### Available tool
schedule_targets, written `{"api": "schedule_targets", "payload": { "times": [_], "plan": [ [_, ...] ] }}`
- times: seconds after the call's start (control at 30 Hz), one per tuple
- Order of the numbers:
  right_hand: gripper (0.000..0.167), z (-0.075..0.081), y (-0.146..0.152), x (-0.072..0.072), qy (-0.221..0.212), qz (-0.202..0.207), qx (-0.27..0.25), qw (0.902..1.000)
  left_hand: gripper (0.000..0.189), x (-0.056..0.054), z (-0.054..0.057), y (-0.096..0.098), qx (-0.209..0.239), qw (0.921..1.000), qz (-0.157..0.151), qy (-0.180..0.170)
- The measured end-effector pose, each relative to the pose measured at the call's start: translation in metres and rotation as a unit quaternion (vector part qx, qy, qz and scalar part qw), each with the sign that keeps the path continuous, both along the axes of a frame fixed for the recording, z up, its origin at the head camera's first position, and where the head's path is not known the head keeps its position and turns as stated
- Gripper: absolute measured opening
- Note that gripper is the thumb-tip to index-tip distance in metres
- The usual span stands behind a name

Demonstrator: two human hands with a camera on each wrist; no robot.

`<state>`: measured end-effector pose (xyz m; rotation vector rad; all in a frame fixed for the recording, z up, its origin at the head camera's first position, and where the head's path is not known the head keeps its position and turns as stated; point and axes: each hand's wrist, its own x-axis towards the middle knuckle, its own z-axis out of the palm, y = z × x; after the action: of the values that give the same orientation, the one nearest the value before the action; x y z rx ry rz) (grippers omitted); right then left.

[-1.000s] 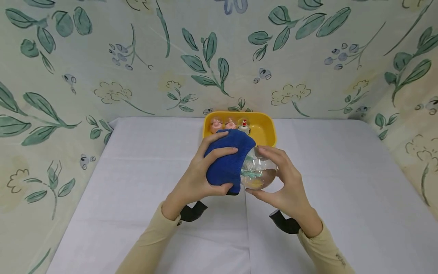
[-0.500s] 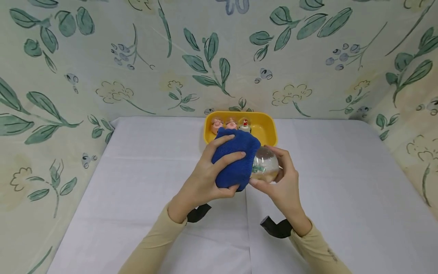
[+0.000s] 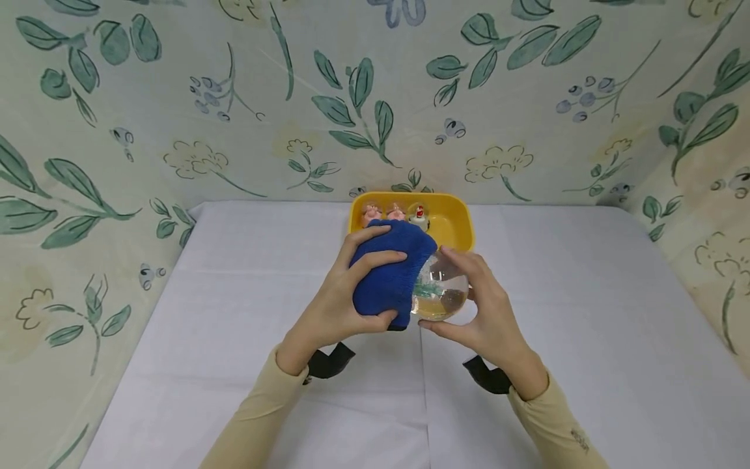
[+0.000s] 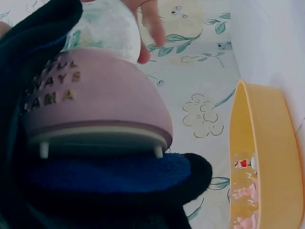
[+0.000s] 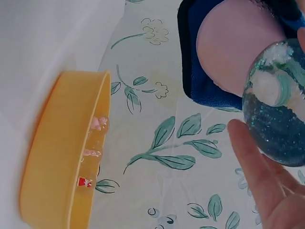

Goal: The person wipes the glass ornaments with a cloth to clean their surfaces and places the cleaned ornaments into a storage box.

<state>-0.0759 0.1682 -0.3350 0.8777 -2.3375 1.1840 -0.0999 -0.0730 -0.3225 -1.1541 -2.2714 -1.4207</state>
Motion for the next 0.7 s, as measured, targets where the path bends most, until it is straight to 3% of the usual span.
{"api": "schedule_targets", "payload": {
  "times": [0.1,0.27,0.4,0.5,0.6,0.7],
  "plan": [
    [0.085,-0.002,0.001,-0.003,0.017,0.021,-0.018,0.9995,0.071,0.001,0.0,0.001,-0.003,1.0,-0.007,0.004],
    [0.087,-0.007,-0.001,-0.001,-0.009,0.022,-0.073,0.997,0.073,0.001,-0.006,0.004,-0.008,0.9997,0.001,0.021],
    [0.085,-0.009,-0.005,0.0,-0.053,0.006,-0.139,0.9889,0.074,0.002,-0.01,0.007,-0.027,0.9973,0.019,0.066],
    [0.079,-0.008,-0.009,0.002,-0.108,-0.014,-0.184,0.9769,0.074,0.003,-0.011,0.009,-0.041,0.9941,0.031,0.095],
    [0.074,-0.006,-0.012,0.005,-0.17,-0.03,-0.198,0.9649,0.073,0.002,-0.011,0.01,-0.04,0.9942,0.035,0.094],
    [0.082,-0.003,-0.011,0.006,-0.2,-0.018,-0.165,0.9655,0.071,0.001,-0.01,0.008,-0.026,0.9969,0.032,0.068]
  ]
}}
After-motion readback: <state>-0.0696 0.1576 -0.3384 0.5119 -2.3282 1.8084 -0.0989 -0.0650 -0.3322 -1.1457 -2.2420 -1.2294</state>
